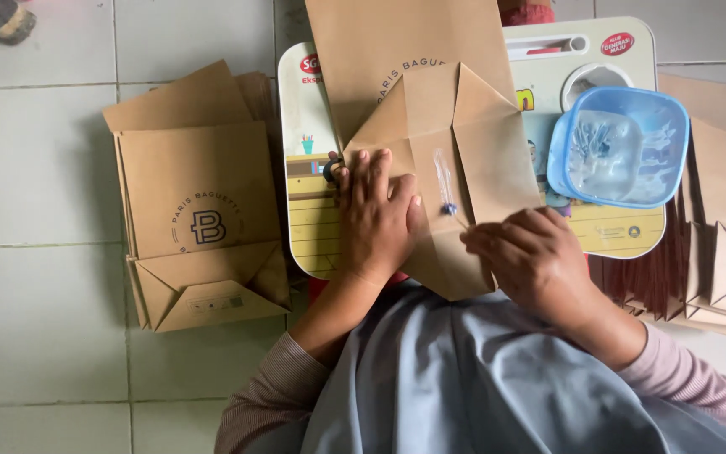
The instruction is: Folding and gluing brown paper to assemble paper bags
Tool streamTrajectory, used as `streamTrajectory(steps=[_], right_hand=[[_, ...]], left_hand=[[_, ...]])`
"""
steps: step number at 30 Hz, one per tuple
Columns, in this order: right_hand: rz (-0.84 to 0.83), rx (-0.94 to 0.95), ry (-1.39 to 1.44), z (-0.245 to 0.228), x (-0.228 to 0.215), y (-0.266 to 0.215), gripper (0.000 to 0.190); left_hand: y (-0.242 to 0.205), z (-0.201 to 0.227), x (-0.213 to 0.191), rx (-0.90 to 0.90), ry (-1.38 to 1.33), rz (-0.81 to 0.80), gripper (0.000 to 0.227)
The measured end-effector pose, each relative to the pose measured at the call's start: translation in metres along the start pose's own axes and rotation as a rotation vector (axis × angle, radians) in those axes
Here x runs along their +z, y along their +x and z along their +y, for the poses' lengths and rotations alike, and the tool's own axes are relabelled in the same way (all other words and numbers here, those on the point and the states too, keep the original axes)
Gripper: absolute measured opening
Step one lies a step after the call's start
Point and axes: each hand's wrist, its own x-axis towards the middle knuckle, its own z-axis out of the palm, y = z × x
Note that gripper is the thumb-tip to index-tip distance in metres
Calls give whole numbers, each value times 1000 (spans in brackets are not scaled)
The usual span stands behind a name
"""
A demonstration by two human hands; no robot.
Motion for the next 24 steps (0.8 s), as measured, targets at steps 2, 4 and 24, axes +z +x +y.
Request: streamTrajectory(steps=[2,4,24], right_hand=[[5,5,-8,1,-4,-2,7],[11,14,-18,7,-1,0,6],[297,409,7,52,-77,-55,21]], left_hand=[[1,0,0,-3,-3,-4,19],[-2,2,-1,-1,-7,-10,19],[70,-17,-1,239,211,-392,69]])
